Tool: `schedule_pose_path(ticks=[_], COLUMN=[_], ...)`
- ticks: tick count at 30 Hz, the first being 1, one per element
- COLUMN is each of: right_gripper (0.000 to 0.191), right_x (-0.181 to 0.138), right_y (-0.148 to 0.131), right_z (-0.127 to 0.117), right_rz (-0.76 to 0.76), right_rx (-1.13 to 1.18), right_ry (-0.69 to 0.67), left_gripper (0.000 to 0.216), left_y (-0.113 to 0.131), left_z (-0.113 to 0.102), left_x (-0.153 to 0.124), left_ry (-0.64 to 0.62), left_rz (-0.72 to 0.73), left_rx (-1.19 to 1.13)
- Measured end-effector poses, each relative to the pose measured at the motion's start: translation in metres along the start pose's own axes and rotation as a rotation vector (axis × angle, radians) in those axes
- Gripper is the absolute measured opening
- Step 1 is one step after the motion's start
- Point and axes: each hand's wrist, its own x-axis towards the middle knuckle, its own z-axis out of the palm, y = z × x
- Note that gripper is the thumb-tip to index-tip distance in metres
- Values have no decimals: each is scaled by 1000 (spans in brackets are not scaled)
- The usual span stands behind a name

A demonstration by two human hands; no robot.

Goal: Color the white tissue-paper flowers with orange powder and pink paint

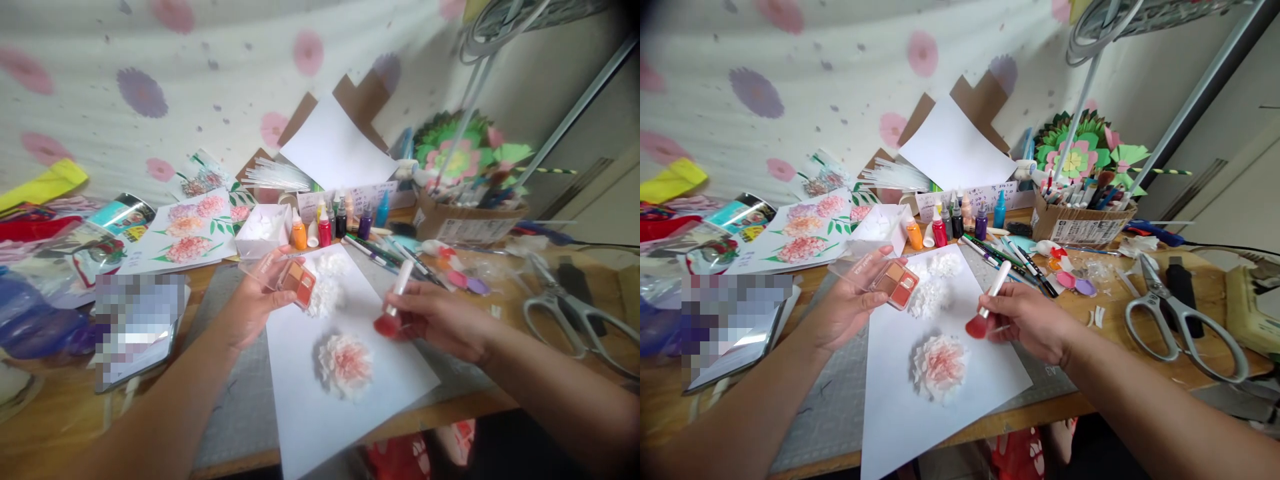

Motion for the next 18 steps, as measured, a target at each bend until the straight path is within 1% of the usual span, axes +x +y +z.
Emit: schedule_pose_path(ticks=[2,5,7,9,10,12,15,18], right_gripper=[33,31,26,21,19,16,22,22], right_x=[-4,-4,5,20,30,51,78,91], right_y=[3,-8,-26,-45,-53,-62,-55,-37], right_z=[7,16,24,34,40,53,68,74], right_rz=[-30,-172,-302,-414,-470,-562,-645,-695], right_rx=[-45,-160,-258,-340,-379,-434,-469,-550], right_ry=[-22,-18,-28,-59,-60,-43,18,14], left_gripper=[66,61,63,68,69,69,67,60], left_y=[1,10,19,24,24,20,8,0], left_z=[-1,2,7,12,14,15,9,2], left_x=[1,3,6,10,13,18,22,24], left_ry=[29,48,-19,-128,-159,-152,-147,-220], left_rz=[-6,-27,-47,-70,-70,-43,1,26], left_rx=[-13,14,80,147,162,157,94,46])
